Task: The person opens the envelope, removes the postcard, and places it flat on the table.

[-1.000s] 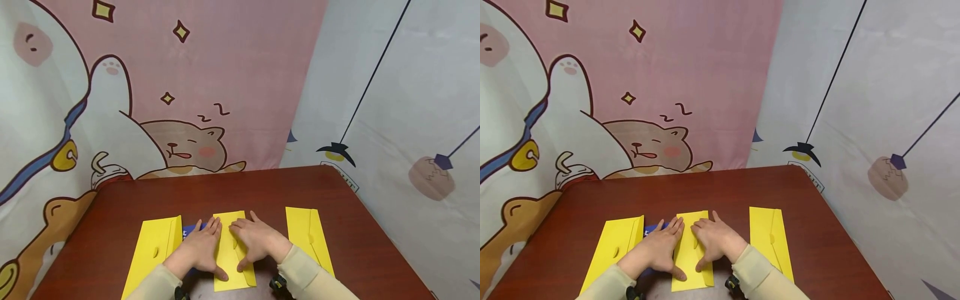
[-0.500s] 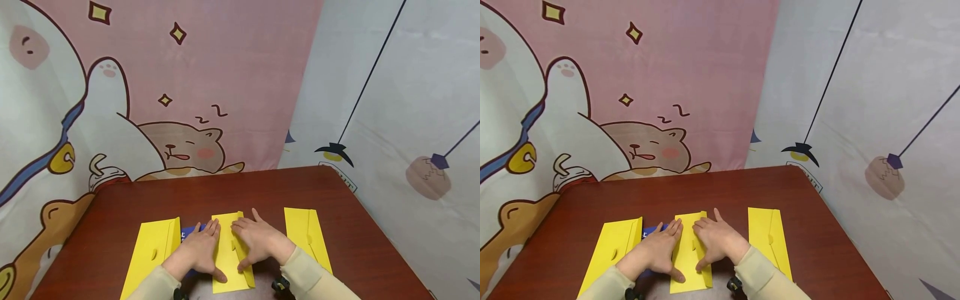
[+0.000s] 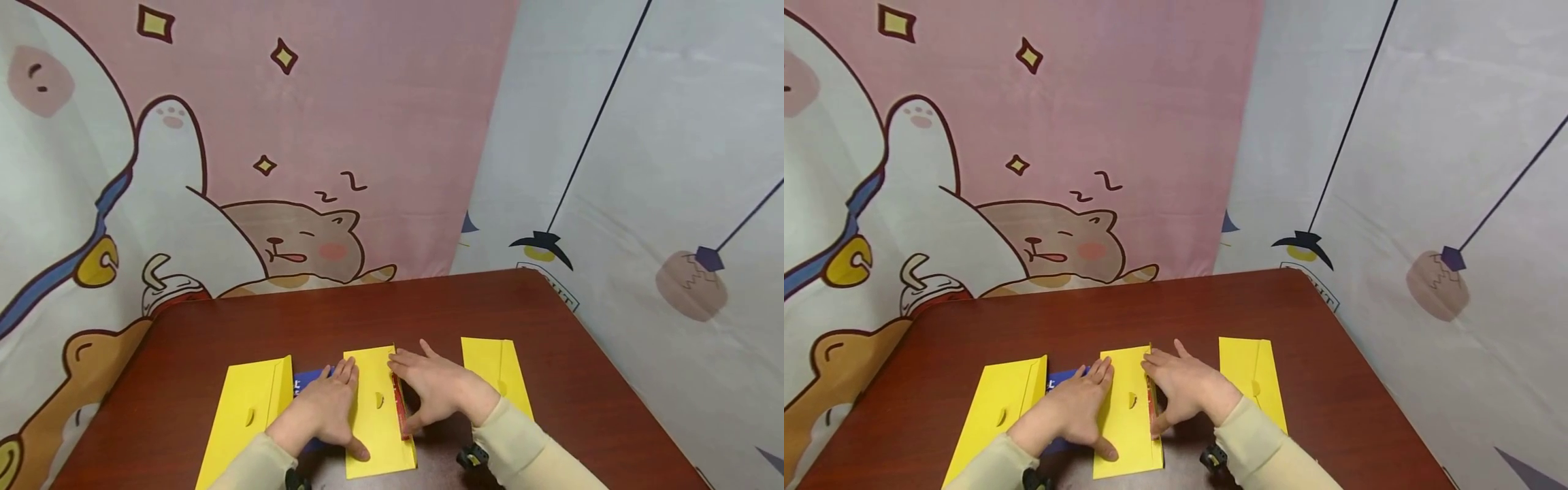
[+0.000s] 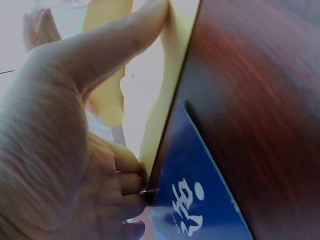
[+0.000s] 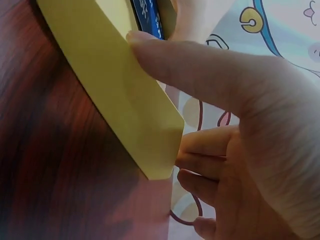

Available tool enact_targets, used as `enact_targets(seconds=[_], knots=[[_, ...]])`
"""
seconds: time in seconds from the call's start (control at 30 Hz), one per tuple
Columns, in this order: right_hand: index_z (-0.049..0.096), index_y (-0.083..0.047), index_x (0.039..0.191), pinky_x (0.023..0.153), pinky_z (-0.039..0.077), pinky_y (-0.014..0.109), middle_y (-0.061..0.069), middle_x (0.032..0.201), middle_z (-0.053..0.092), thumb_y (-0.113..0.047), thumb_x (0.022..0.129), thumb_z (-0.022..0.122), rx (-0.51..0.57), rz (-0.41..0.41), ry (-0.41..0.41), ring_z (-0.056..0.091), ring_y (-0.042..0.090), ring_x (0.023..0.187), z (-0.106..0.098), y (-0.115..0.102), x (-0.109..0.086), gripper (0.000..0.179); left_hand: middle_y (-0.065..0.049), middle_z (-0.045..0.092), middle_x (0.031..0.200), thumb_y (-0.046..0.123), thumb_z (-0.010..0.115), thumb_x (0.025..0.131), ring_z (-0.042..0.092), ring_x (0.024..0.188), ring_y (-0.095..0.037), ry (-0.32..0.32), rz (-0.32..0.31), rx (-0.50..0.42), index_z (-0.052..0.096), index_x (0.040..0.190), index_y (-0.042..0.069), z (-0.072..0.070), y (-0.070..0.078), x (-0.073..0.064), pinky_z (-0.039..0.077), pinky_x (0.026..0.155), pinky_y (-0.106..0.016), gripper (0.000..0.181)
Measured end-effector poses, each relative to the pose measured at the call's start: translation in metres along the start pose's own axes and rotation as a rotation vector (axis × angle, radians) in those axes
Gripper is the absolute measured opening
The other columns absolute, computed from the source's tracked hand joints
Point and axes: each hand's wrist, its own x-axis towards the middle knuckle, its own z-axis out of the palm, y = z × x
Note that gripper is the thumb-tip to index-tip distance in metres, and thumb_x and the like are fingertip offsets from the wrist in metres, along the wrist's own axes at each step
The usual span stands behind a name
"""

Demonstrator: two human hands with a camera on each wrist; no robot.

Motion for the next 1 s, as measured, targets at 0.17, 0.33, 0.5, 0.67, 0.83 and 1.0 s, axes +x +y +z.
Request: enact_targets(seconds=[0.17, 0.33, 0.5, 0.67, 0.83, 1.0], knots=[[0.046, -0.004, 0.159, 0.125, 0.013, 0.061, 0.012, 0.166, 0.042, -0.056, 0.074, 0.092, 0.065, 0.027, -0.022, 0.028, 0.030, 0.157, -0.001, 0.006, -0.006, 0.110, -0.026, 0.019, 0.172, 0.087, 0.082, 0.056, 0.020, 0.159, -0.038, -0.029, -0.024, -0.039, 0.026, 0.163, -0.007, -0.003, 0.001, 0.001, 0.025, 0.125, -0.053, 0.154], [0.040, -0.003, 0.162, 0.126, 0.012, 0.059, 0.015, 0.170, 0.033, -0.053, 0.075, 0.094, 0.112, 0.057, -0.058, 0.022, 0.032, 0.159, 0.003, 0.012, -0.010, 0.113, -0.026, 0.019, 0.171, 0.082, 0.087, 0.054, 0.020, 0.159, -0.039, -0.043, -0.045, -0.077, 0.026, 0.163, -0.008, -0.005, 0.003, 0.002, 0.025, 0.125, -0.051, 0.154], [0.038, -0.001, 0.163, 0.126, 0.012, 0.058, 0.016, 0.171, 0.030, -0.053, 0.076, 0.093, 0.104, 0.061, -0.062, 0.021, 0.033, 0.159, 0.008, 0.015, -0.011, 0.115, -0.026, 0.019, 0.171, 0.080, 0.089, 0.053, 0.020, 0.159, -0.039, -0.049, -0.056, -0.084, 0.026, 0.163, -0.008, -0.006, 0.003, 0.003, 0.026, 0.125, -0.051, 0.154], [0.039, -0.002, 0.162, 0.127, 0.014, 0.055, 0.015, 0.171, 0.029, -0.051, 0.074, 0.095, 0.103, 0.070, -0.056, 0.021, 0.032, 0.159, 0.012, 0.016, -0.013, 0.115, -0.026, 0.019, 0.171, 0.079, 0.090, 0.053, 0.020, 0.158, -0.039, -0.049, -0.055, -0.091, 0.027, 0.162, -0.008, -0.006, 0.005, 0.004, 0.026, 0.125, -0.051, 0.154], [0.039, -0.002, 0.163, 0.127, 0.016, 0.053, 0.014, 0.173, 0.025, -0.051, 0.072, 0.096, 0.115, 0.094, -0.059, 0.021, 0.031, 0.160, 0.015, 0.016, -0.014, 0.118, -0.027, 0.019, 0.171, 0.077, 0.091, 0.053, 0.021, 0.158, -0.039, -0.047, -0.049, -0.101, 0.027, 0.162, -0.009, -0.005, 0.006, 0.005, 0.027, 0.124, -0.050, 0.153], [0.036, -0.001, 0.163, 0.127, 0.016, 0.054, 0.016, 0.174, 0.021, -0.049, 0.072, 0.096, 0.120, 0.094, -0.070, 0.018, 0.033, 0.160, 0.018, 0.018, -0.014, 0.119, -0.027, 0.017, 0.171, 0.077, 0.091, 0.053, 0.019, 0.159, -0.040, -0.049, -0.046, -0.108, 0.025, 0.163, -0.009, -0.004, 0.005, 0.006, 0.027, 0.124, -0.050, 0.154]])
